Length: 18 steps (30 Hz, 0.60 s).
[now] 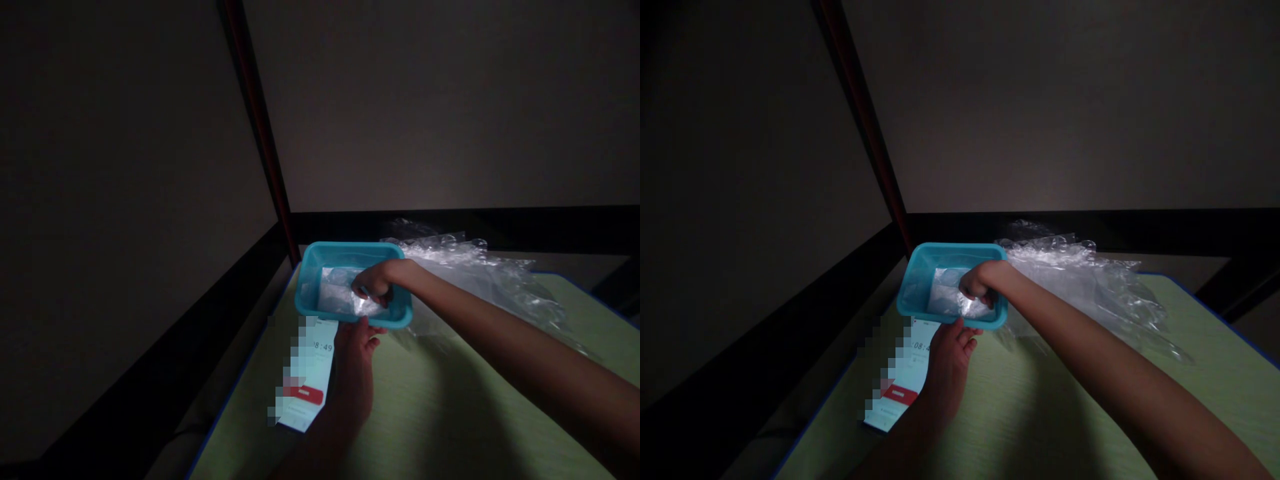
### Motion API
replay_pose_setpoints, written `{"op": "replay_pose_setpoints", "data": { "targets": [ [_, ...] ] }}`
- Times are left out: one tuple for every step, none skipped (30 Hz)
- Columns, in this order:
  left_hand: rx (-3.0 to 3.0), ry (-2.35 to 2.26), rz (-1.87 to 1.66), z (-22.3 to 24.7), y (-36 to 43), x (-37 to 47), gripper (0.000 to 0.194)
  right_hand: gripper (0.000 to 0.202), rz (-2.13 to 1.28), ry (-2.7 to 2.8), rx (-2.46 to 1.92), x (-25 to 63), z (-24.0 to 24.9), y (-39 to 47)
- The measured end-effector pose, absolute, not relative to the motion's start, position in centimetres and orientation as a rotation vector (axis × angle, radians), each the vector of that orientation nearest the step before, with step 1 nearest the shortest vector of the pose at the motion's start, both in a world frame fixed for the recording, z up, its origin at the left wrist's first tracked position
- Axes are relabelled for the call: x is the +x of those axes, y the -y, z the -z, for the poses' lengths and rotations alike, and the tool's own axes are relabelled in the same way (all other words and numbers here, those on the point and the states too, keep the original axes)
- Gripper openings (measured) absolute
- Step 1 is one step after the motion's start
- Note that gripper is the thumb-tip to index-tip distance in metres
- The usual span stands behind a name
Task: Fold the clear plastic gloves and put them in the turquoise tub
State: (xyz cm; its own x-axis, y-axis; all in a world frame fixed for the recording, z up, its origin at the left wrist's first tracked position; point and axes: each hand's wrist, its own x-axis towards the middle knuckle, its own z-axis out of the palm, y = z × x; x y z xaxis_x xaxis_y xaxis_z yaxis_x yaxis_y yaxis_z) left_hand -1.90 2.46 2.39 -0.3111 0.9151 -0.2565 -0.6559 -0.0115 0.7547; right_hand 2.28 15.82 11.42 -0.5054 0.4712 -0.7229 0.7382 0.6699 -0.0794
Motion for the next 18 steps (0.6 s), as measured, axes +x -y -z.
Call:
{"op": "replay_pose_setpoints", "data": {
  "targets": [
    [0.363,-0.979,-1.632,-2.4,-2.46,-1.91,0.03,0.031,0.509,-2.189,0.937,2.26,-11.26,-15.92],
    [0.361,-0.977,-1.631,-2.42,-2.45,-1.92,0.03,0.031,0.516,-2.184,0.945,2.26,-11.08,-16.03],
    [0.36,-0.973,-1.631,-2.44,-2.42,-1.94,0.03,0.032,0.523,-2.179,0.952,2.26,-10.92,-16.13],
    [0.359,-0.97,-1.632,-2.48,-2.39,-1.95,0.03,0.032,0.529,-2.174,0.957,2.26,-10.77,-16.21],
    [0.359,-0.966,-1.633,-2.52,-2.36,-1.96,0.03,0.032,0.536,-2.168,0.959,2.26,-10.65,-16.27],
    [0.359,-0.963,-1.635,-2.57,-2.32,-1.97,0.03,0.032,0.543,-2.163,0.96,2.26,-10.57,-16.3],
    [0.358,-0.961,-1.635,-2.63,-2.28,-1.98,0.03,0.032,0.548,-2.159,0.961,2.25,-10.51,-16.3],
    [0.356,-0.958,-1.637,-2.69,-2.25,-1.97,0.03,0.032,0.552,-2.154,0.964,2.24,-10.48,-16.27],
    [0.354,-0.955,-1.637,-2.74,-2.23,-1.97,0.03,0.032,0.555,-2.151,0.967,2.23,-10.46,-16.22],
    [0.352,-0.951,-1.638,-2.78,-2.21,-1.96,0.031,0.032,0.557,-2.147,0.971,2.21,-10.46,-16.16],
    [0.35,-0.947,-1.639,-2.82,-2.21,-1.94,0.031,0.032,0.557,-2.144,0.975,2.19,-10.46,-16.09],
    [0.349,-0.941,-1.64,-2.85,-2.2,-1.92,0.032,0.032,0.556,-2.141,0.978,2.17,-10.47,-16.02],
    [0.35,-0.935,-1.641,-2.86,-2.21,-1.9,0.033,0.032,0.556,-2.137,0.979,2.15,-10.48,-15.95],
    [0.351,-0.927,-1.643,-2.87,-2.21,-1.89,0.033,0.032,0.556,-2.132,0.979,2.13,-10.5,-15.88],
    [0.351,-0.919,-1.646,-2.88,-2.2,-1.87,0.033,0.032,0.555,-2.129,0.976,2.12,-10.52,-15.81],
    [0.348,-0.914,-1.649,-2.87,-2.2,-1.86,0.034,0.032,0.554,-2.125,0.973,2.11,-10.55,-15.76],
    [0.348,-0.911,-1.65,-2.86,-2.2,-1.86,0.034,0.032,0.553,-2.124,0.969,2.11,-10.57,-15.71],
    [0.349,-0.911,-1.649,-2.84,-2.19,-1.85,0.034,0.032,0.551,-2.125,0.965,2.11,-10.58,-15.67]
  ]
}}
